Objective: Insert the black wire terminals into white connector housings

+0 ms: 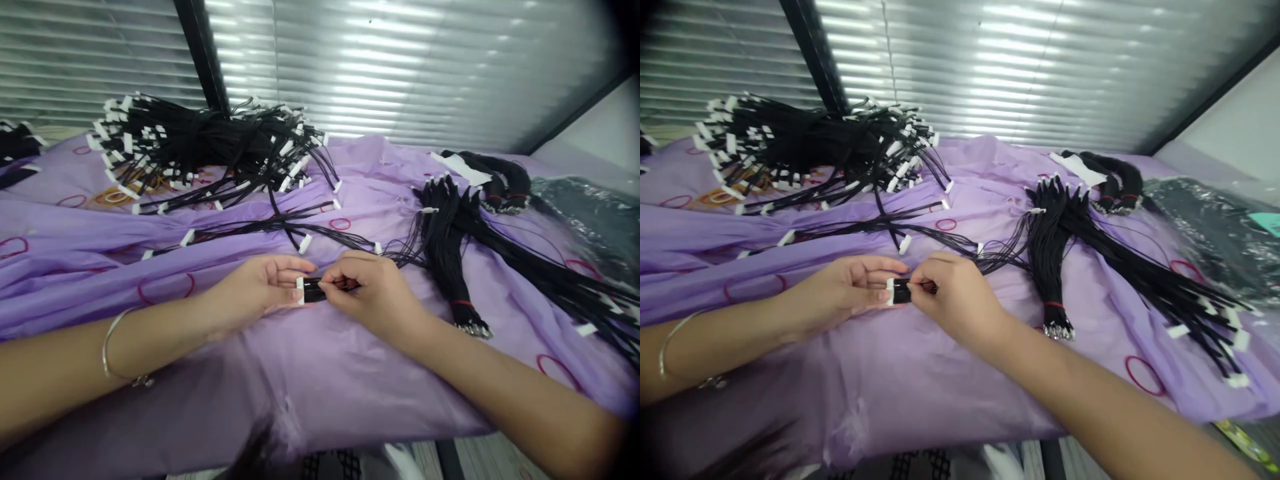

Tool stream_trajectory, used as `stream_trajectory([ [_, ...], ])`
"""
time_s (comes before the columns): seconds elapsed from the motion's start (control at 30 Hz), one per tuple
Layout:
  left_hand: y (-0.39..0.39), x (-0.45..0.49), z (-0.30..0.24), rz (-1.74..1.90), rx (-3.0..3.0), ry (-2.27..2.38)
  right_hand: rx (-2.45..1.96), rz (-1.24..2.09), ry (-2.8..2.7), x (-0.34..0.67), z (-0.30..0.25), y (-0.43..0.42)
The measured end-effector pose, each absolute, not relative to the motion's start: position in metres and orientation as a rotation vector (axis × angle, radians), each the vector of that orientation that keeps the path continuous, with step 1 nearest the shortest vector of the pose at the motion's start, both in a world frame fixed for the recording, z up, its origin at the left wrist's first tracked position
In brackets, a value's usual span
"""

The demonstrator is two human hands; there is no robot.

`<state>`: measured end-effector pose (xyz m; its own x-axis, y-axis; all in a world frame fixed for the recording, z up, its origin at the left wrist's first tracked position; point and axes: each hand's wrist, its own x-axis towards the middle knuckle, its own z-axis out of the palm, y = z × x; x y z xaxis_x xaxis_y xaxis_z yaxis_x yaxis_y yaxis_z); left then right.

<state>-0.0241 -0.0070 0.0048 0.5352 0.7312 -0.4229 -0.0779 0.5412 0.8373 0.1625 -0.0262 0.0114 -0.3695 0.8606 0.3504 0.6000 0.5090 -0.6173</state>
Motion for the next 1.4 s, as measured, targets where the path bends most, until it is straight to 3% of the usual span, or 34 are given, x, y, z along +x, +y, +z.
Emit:
stream_trajectory([
  [0.37,-0.007,-0.023,0.005,0.532,0.920,0.901,-1.133,0.489,-2.129,0.158,0.003,-0.024],
  [0.57,-0.012,-0.019,0.015,0.535,0.949,0.964,-1.108,0.188,-2.350,0.164,0.024,-0.037],
  [0.67,-0.013,-0.018,0.021,0.588,0.907,1.037,-1.427,-0.103,-2.291,0.189,0.051,-0.061],
  [0.77,-0.012,-0.015,0.025,0.559,0.899,1.108,-2.034,-0.287,-2.066,0.229,0.061,-0.079],
  [0.87,-0.007,-0.009,0.030,0.554,0.910,1.185,-2.486,0.043,-2.037,0.268,0.053,-0.071],
  [0.97,0.002,-0.001,0.045,0.629,0.999,1.221,-2.431,0.379,-2.188,0.296,0.051,-0.052],
  [1.13,0.024,0.013,0.097,0.662,1.238,1.158,-2.350,0.595,-2.254,0.325,0.070,-0.047],
  [1.4,0.069,0.039,0.174,0.425,2.264,0.955,-2.191,0.885,-2.196,0.360,0.077,-0.073],
])
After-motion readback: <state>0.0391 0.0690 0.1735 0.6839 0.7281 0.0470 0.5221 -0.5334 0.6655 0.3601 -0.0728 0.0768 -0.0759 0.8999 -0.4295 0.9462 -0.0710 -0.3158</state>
